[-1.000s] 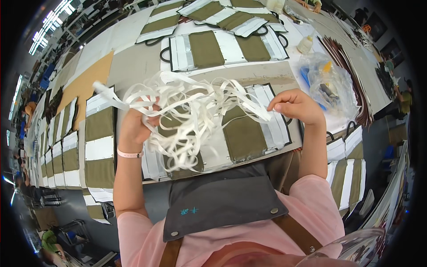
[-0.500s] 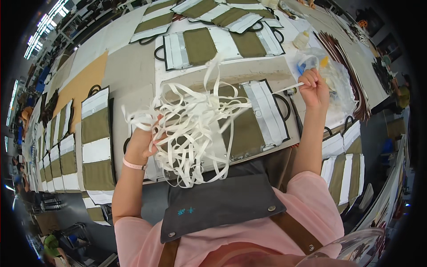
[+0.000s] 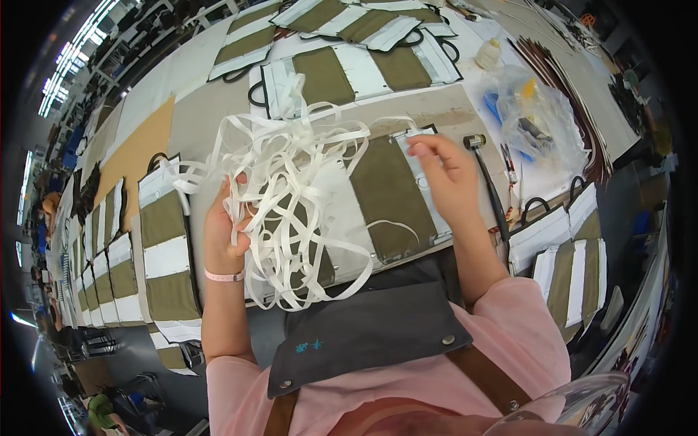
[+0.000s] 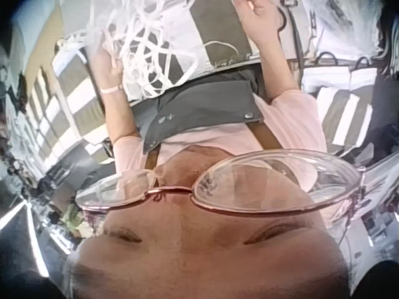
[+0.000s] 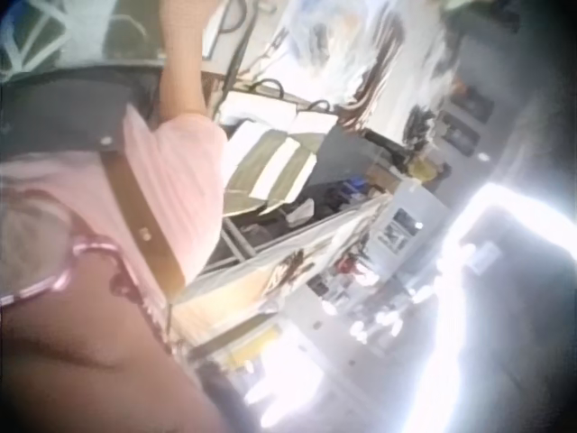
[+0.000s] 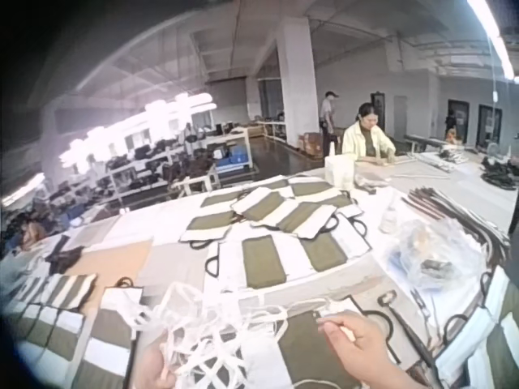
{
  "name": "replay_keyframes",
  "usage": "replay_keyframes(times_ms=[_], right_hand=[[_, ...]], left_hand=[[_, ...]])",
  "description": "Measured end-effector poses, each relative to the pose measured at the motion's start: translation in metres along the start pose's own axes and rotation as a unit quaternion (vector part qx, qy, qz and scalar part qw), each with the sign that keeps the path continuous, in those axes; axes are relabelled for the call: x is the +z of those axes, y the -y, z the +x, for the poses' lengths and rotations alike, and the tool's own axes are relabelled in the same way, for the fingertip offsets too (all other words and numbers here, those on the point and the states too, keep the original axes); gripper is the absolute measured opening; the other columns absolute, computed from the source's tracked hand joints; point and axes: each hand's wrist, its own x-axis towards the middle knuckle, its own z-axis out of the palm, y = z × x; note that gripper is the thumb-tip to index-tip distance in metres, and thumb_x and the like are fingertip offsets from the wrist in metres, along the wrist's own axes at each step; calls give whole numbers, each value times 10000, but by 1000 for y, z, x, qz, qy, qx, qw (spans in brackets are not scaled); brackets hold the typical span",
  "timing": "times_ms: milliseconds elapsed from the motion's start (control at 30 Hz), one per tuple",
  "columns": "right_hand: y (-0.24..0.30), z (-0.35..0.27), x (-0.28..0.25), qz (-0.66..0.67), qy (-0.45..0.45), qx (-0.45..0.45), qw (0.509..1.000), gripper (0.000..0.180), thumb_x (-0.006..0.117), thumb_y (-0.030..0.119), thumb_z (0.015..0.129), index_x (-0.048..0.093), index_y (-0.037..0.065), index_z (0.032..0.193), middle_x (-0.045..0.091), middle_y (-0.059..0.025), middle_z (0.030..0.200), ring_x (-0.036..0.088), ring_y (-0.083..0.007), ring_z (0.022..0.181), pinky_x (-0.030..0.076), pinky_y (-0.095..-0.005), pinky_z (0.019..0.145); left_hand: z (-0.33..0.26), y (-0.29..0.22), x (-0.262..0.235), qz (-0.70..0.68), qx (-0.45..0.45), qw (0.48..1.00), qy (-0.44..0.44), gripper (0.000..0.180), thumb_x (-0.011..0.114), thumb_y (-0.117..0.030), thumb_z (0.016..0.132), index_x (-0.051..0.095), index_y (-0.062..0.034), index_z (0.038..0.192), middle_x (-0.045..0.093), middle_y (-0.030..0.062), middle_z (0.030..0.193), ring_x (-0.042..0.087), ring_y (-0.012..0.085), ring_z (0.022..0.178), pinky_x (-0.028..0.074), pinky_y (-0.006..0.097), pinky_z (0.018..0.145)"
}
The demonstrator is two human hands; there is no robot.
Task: The person assembles green fabric bags by threading white elastic straps through metal grommets on the bag flaps. They repeatedly pick up straps, thread them through the holes, and pull them taut to secure the closure. The process is repeated for multiple bags laid out on a workbench.
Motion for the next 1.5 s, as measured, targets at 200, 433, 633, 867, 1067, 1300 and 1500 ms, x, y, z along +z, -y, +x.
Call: replay_keyframes(times_ms=[200,433,633,867,1067,1300,1500], right_hand=[[7,4,44,259,61,132,955,242,581,80,938,577,-15,1161,633,-61,1043,597,-129,955,465,-262,849],[13,7,43,328,60,99,938,255,601,41,917,545,-3,1162,614,-46,959,581,-117,867,467,-259,815],[21,10,24,422,146,172,878,278,619,9,866,541,-18,1131,600,-32,856,458,-63,592,373,-218,543],[5,12,20,536,137,215,805,290,588,32,882,547,-5,1167,649,-112,900,463,-88,532,383,-231,480],[-8,5,33,711,243,281,597,263,452,81,964,552,6,1196,637,-257,1138,687,-229,714,587,-339,649],[-4,3,32,707,299,266,584,344,416,81,963,529,-36,1266,617,-292,1147,696,-252,695,592,-332,598],[12,-3,25,570,327,262,707,342,549,-15,885,568,-63,1222,637,-277,1098,661,-187,566,541,-244,504]], left_hand=[[-8,8,3,18,32,998,-41,283,389,-239,1033,601,-53,1048,666,90,920,460,107,440,348,190,352],[-14,15,-14,43,44,998,-34,236,417,-198,1019,581,-34,1061,659,84,945,501,111,496,339,189,347],[-21,17,-12,34,41,999,-4,262,404,-223,1027,582,-35,1069,656,100,933,468,109,482,318,191,364],[-28,22,0,-10,43,999,-30,305,395,-267,1036,595,-41,1081,644,106,884,438,99,482,325,198,391],[-26,34,-1,-9,32,998,-50,275,385,-228,1034,567,-48,1134,635,101,919,437,102,485,341,200,392],[-24,42,-16,31,19,999,-9,264,385,-209,1027,534,-42,1166,626,87,932,429,91,484,330,196,384],[-29,42,-15,28,-2,1000,2,264,425,-213,1012,555,-30,1151,634,82,955,442,80,518,339,190,410]])
